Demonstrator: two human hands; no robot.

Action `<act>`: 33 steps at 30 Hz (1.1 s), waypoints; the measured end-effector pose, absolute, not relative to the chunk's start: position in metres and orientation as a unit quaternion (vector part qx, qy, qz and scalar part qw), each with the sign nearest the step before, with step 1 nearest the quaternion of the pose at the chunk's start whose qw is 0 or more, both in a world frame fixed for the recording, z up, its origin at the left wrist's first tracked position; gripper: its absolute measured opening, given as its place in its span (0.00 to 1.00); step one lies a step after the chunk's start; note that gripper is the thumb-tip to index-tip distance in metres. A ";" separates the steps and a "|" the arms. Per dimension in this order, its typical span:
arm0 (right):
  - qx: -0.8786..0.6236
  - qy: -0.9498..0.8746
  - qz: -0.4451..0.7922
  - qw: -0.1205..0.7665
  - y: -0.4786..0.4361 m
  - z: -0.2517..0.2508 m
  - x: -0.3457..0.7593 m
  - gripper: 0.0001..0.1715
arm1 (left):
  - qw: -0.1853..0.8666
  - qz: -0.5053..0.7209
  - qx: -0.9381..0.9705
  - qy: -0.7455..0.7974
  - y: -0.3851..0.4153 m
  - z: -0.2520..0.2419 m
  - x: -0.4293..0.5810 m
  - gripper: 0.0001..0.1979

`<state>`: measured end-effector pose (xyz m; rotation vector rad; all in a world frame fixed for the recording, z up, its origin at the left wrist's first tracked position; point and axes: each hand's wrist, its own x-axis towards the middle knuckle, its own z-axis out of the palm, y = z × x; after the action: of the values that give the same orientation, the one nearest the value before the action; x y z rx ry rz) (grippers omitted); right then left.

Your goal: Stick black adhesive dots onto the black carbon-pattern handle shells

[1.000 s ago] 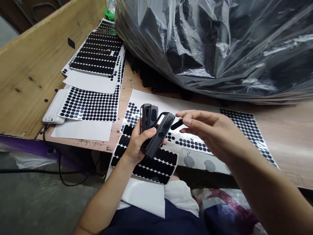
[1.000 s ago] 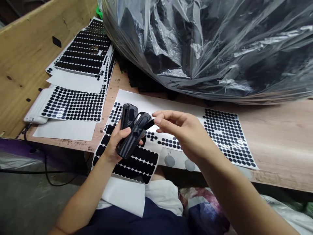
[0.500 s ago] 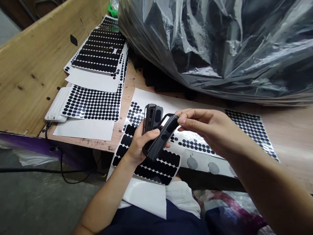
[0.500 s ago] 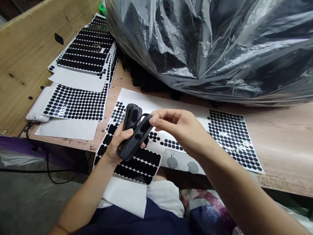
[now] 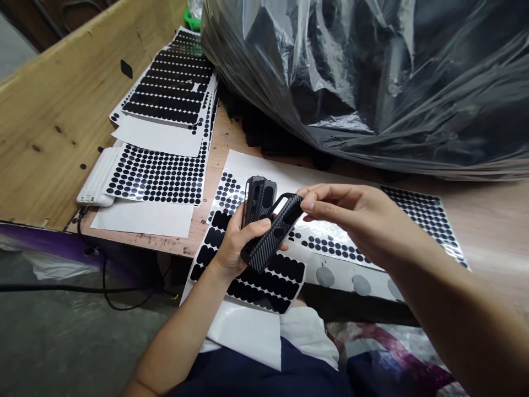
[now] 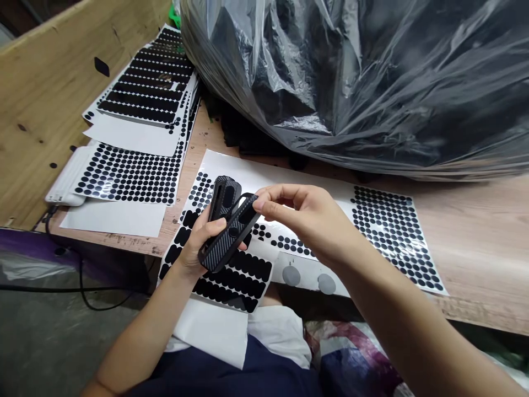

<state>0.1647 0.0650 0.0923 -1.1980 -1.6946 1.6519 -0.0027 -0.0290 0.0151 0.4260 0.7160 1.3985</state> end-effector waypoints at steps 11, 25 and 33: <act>-0.467 -0.681 0.520 0.219 0.063 0.103 0.163 0.28 | 0.686 0.626 0.191 0.318 -0.028 0.014 -0.003 0.26; -0.433 -0.763 0.402 0.261 0.051 0.099 0.164 0.14 | 0.685 0.625 0.179 0.329 -0.028 0.019 -0.003 0.28; -0.427 -0.790 0.341 0.276 0.046 0.093 0.166 0.09 | 0.681 0.626 0.182 0.333 -0.029 0.015 -0.002 0.28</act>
<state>0.1661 0.0461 0.0930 -1.1473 -2.1237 0.9173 -0.0023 -0.0292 0.0147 0.4092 0.7474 1.4051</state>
